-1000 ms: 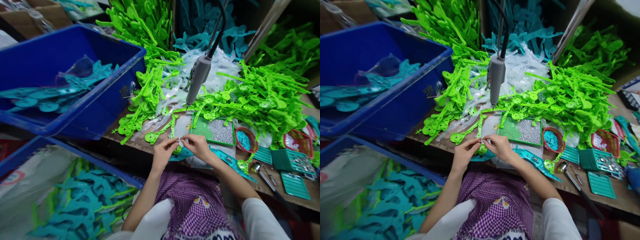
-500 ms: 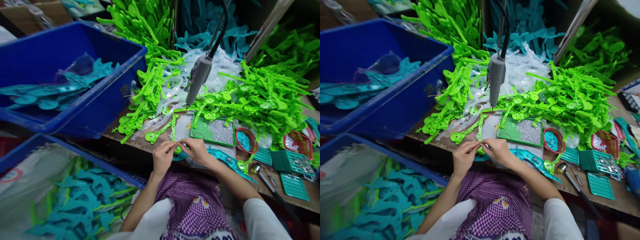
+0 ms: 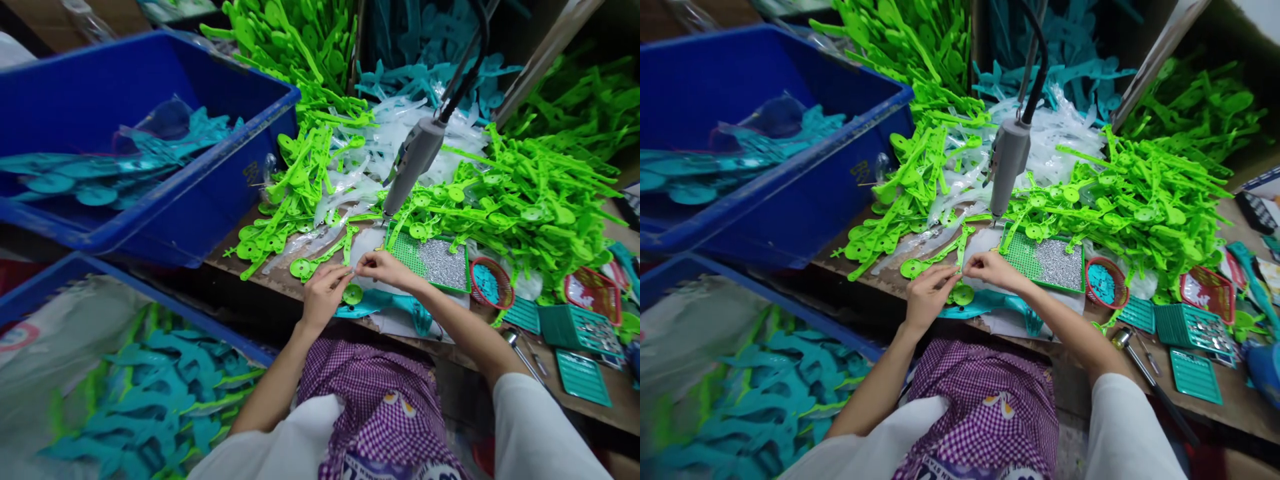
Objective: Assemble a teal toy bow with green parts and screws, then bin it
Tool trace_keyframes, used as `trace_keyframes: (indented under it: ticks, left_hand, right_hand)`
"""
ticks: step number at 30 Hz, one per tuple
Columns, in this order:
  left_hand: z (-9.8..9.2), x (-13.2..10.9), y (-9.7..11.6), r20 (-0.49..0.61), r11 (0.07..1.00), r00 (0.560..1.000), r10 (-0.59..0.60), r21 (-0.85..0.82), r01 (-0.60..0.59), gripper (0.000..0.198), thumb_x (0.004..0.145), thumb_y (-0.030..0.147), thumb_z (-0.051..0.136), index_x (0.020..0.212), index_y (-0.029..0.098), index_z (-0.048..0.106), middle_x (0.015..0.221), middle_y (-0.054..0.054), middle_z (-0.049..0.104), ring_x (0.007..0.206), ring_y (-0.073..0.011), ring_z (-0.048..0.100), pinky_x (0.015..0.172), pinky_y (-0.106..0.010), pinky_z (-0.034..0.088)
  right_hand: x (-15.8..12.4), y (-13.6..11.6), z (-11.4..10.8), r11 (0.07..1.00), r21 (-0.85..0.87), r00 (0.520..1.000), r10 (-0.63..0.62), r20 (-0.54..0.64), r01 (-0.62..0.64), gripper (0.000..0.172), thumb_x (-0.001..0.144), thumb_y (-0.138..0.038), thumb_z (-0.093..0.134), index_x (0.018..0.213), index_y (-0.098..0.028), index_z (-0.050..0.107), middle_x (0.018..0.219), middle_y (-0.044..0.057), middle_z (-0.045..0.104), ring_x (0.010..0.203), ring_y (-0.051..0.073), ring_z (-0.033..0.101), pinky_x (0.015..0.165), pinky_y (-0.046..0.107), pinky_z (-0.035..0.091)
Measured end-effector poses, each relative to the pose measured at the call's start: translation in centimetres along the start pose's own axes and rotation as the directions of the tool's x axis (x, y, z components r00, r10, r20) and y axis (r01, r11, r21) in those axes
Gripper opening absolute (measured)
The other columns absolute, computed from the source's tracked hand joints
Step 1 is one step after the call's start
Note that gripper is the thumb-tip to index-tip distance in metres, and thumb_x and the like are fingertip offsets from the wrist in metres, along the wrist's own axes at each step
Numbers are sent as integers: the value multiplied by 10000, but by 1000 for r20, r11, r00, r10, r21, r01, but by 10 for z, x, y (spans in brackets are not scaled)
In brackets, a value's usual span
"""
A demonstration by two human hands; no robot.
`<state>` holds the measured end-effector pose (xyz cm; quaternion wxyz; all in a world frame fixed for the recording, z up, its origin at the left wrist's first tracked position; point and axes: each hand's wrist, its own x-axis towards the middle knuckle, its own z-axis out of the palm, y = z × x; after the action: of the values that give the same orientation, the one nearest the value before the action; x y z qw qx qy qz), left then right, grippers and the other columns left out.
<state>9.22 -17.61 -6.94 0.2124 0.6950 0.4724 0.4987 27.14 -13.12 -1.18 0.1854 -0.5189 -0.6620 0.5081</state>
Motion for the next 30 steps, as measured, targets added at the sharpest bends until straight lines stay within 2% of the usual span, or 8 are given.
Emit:
trace_keyframes:
  ticks: [2, 5, 8, 11, 17, 22, 25, 30]
  left_hand:
    - [5, 2, -6, 36, 999, 999, 13, 52, -14, 277, 892, 311, 637, 1147, 226, 702, 1057, -72, 734, 992, -218, 677, 903, -372, 540]
    - [11, 3, -12, 191, 980, 981, 28, 186, -64, 329, 899, 310, 618, 1214, 229, 666, 1196, -88, 690, 1156, -264, 592, 1006, -449, 476]
    - [15, 3, -14, 365, 952, 930, -37, 295, -78, 288, 929, 310, 558, 1173, 220, 682, 1314, -98, 627, 1237, -280, 521, 1040, -479, 442]
    - [16, 3, -14, 437, 942, 896, -83, 329, -73, 278, 949, 320, 511, 1124, 209, 697, 1361, -98, 588, 1241, -279, 507, 1033, -474, 447]
    - [14, 6, -12, 444, 950, 893, -71, 303, -75, 279, 950, 317, 514, 1092, 180, 711, 1330, -114, 600, 1214, -282, 515, 1036, -470, 445]
    - [14, 5, -10, 439, 956, 895, -82, 289, -54, 291, 952, 317, 512, 1088, 156, 714, 1334, -121, 597, 1210, -285, 514, 1044, -463, 445]
    - [14, 5, -10, 435, 960, 897, -81, 275, -46, 286, 953, 316, 509, 1093, 172, 713, 1328, -109, 602, 1213, -281, 513, 1044, -460, 445]
    - [14, 5, -11, 432, 962, 897, -89, 270, -35, 280, 952, 316, 513, 1092, 179, 713, 1331, -101, 602, 1210, -277, 518, 1041, -458, 447]
  right_hand:
    - [16, 2, -6, 999, -13, 996, 41, -79, -42, 172, 817, -311, 620, 792, -145, 659, 653, -19, 602, 560, 102, 499, 543, 224, 400]
    - [41, 3, -9, 984, -176, 956, -62, -287, 10, 140, 833, -261, 602, 820, -147, 683, 773, 14, 679, 699, 126, 590, 673, 241, 442]
    - [60, 1, -4, 932, -350, 955, -12, -297, -97, 133, 836, -235, 609, 832, -153, 713, 835, 36, 722, 807, 158, 639, 748, 255, 440]
    - [70, 1, 3, 870, -453, 960, 74, -272, -195, 170, 851, -267, 601, 874, -160, 731, 880, 59, 741, 850, 187, 660, 758, 267, 439]
    - [72, 3, 1, 820, -531, 962, 79, -262, -212, 160, 835, -247, 582, 798, -167, 716, 878, 53, 737, 848, 182, 652, 707, 243, 408]
    - [78, 5, -6, 861, -452, 967, 156, -199, -232, 172, 818, -270, 588, 757, -149, 696, 668, -5, 662, 604, 115, 579, 592, 209, 368]
    - [80, 7, -7, 875, -426, 971, 176, -164, -231, 174, 813, -255, 570, 739, -152, 689, 623, -25, 642, 521, 91, 536, 555, 200, 354]
    - [78, 6, -9, 851, -491, 976, 105, -192, -188, 177, 799, -263, 600, 686, -153, 682, 621, -20, 634, 620, 107, 569, 587, 202, 341]
